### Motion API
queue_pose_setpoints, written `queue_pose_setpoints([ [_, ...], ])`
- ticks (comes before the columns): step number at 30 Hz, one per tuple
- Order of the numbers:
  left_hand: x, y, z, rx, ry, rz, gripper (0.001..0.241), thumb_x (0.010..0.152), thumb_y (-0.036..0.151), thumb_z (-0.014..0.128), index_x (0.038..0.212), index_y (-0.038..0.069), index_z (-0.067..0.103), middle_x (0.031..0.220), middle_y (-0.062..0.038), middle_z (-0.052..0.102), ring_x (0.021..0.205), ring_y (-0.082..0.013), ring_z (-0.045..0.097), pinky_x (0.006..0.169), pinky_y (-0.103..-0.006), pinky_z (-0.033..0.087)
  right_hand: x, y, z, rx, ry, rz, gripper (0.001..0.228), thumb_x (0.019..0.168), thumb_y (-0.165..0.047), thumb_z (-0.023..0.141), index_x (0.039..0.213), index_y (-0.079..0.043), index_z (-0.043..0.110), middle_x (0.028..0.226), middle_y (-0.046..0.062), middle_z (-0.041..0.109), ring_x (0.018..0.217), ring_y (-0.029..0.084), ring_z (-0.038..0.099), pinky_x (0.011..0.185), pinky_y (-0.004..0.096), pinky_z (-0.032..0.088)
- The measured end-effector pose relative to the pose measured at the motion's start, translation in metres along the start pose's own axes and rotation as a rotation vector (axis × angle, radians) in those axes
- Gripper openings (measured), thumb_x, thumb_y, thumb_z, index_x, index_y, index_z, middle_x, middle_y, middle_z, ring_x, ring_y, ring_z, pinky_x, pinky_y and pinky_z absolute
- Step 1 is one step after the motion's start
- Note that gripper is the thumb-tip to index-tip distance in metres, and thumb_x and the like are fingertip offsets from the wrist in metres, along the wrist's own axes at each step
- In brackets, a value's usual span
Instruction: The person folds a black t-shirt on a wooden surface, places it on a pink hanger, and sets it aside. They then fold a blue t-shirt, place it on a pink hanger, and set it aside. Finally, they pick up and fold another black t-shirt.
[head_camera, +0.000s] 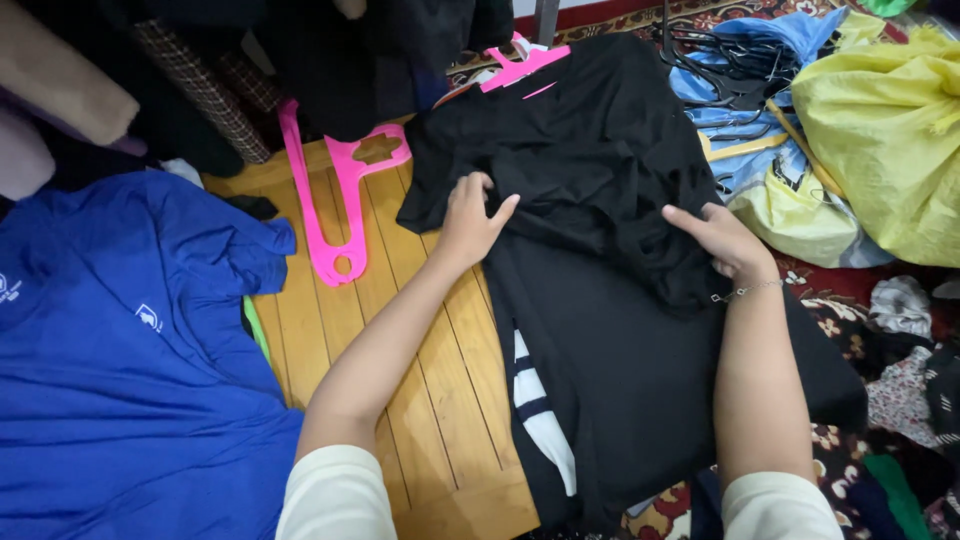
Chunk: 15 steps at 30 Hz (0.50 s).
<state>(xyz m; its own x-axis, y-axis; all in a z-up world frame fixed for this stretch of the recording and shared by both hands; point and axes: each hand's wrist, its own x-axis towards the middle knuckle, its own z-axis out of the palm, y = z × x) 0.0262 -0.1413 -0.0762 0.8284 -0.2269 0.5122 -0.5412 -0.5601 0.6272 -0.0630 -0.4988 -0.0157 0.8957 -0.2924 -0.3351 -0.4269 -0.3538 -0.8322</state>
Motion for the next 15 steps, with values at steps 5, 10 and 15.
queue_pose_setpoints([
  [5,0.004,0.018,-0.01,0.23,-0.133,-0.131,0.059,0.094,0.062,0.065,0.121,0.01,0.062,0.115,-0.012,0.054,0.114,-0.0432,0.058,0.083,-0.0586,0.054,-0.019,-0.007,-0.006,-0.17,-0.129,0.024,0.071,0.079,-0.039,0.088,0.125,0.01,0.065,0.108,0.034,0.067,0.093,0.039,0.07,0.061,0.048,0.058],
  [10,0.016,-0.009,0.018,0.38,0.084,-0.093,0.034,0.103,0.053,0.056,0.1,0.024,0.074,0.103,0.006,0.061,0.11,-0.0201,0.053,0.091,-0.0469,0.037,-0.01,0.006,-0.018,-0.065,-0.189,-0.073,0.037,0.078,-0.019,0.088,0.099,0.007,0.072,0.08,0.021,0.071,0.063,0.031,0.069,0.046,0.041,0.056],
  [15,0.035,0.01,-0.006,-0.178,0.186,-0.252,0.048,0.105,0.044,0.049,0.072,0.011,0.036,0.06,-0.01,0.044,0.059,-0.0214,0.044,0.064,-0.0439,0.035,0.053,0.085,-0.064,1.023,-0.267,-0.315,0.032,0.09,-0.005,0.069,0.121,-0.002,0.067,0.113,0.013,0.076,0.097,0.025,0.076,0.088,0.035,0.065],
])
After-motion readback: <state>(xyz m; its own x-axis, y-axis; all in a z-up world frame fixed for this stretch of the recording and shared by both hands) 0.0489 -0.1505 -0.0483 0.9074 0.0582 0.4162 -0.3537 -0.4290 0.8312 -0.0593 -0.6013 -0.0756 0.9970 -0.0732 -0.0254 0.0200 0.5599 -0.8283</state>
